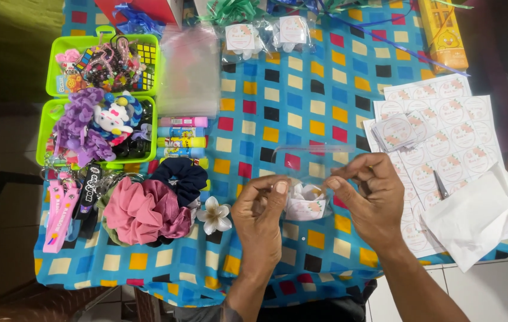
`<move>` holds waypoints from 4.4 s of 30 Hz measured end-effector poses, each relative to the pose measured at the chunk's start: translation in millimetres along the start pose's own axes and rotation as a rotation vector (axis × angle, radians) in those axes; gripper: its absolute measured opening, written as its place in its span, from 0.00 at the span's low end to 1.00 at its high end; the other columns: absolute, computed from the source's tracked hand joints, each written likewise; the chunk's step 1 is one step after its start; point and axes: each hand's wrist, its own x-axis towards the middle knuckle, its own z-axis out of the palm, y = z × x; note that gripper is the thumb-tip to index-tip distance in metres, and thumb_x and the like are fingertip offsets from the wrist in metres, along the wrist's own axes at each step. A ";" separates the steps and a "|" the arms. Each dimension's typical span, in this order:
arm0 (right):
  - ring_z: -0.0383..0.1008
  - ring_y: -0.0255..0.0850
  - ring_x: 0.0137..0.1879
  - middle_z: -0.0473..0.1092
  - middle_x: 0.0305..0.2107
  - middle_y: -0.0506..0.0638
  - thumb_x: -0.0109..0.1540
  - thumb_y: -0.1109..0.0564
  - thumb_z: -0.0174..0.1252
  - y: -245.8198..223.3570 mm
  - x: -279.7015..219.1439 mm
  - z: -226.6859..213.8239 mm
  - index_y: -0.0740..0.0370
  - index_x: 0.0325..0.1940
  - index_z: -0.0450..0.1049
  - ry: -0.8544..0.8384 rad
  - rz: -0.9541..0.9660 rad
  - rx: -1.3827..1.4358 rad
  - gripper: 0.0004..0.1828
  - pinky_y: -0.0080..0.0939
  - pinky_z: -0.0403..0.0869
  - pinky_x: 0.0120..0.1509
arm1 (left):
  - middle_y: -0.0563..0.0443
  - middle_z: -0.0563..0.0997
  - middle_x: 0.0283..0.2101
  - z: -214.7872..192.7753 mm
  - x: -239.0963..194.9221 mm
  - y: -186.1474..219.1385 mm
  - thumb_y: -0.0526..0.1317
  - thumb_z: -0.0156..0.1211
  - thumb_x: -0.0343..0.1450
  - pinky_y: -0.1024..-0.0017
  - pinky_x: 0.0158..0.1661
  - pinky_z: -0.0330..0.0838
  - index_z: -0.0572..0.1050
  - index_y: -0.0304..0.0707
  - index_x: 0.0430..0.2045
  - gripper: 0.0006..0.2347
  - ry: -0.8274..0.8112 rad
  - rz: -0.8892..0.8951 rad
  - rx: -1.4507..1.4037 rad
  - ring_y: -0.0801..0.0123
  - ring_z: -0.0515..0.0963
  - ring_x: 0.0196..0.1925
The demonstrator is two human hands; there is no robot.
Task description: Packing small decorative flowers and labels into individual plastic bags at a gift wrapping station.
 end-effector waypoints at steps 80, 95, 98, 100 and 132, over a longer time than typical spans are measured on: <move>0.78 0.42 0.43 0.75 0.37 0.52 0.64 0.54 0.61 -33.1 98.3 -15.7 0.60 0.45 0.74 -0.117 0.373 -0.298 0.10 0.40 0.78 0.47 | 0.47 0.82 0.56 -5.9 2.5 5.5 0.52 0.60 0.69 0.66 0.43 0.84 0.56 0.46 0.71 0.34 -0.310 -0.160 0.427 0.64 0.87 0.47; 0.79 0.40 0.40 0.78 0.40 0.51 0.69 0.44 0.58 38.2 276.8 4.3 0.60 0.55 0.74 -0.100 0.560 -0.384 0.19 0.38 0.78 0.47 | 0.49 0.84 0.47 -12.8 -0.3 -21.6 0.44 0.54 0.76 0.70 0.41 0.85 0.74 0.42 0.59 0.17 -0.431 0.008 0.563 0.68 0.85 0.45; 0.76 0.40 0.34 0.76 0.33 0.52 0.70 0.42 0.58 53.5 279.5 6.1 0.64 0.58 0.71 -0.088 0.455 -0.493 0.24 0.38 0.77 0.39 | 0.50 0.83 0.47 -12.2 1.1 -21.0 0.44 0.54 0.76 0.69 0.41 0.85 0.74 0.41 0.59 0.17 -0.448 -0.003 0.571 0.67 0.85 0.45; 0.75 0.40 0.30 0.76 0.30 0.53 0.69 0.40 0.59 58.4 277.3 6.6 0.66 0.64 0.68 -0.067 0.404 -0.529 0.31 0.38 0.76 0.35 | 0.51 0.83 0.47 -12.3 0.7 -23.3 0.43 0.54 0.76 0.69 0.41 0.85 0.74 0.41 0.58 0.16 -0.448 0.002 0.570 0.67 0.85 0.45; 0.79 0.48 0.49 0.79 0.41 0.54 0.66 0.62 0.63 -8.6 165.5 161.3 0.65 0.44 0.81 -0.223 -0.769 -0.563 0.05 0.50 0.76 0.53 | 0.48 0.84 0.51 -14.8 -1.2 -20.2 0.45 0.55 0.75 0.64 0.48 0.84 0.79 0.41 0.52 0.15 -0.299 -0.042 0.265 0.60 0.85 0.48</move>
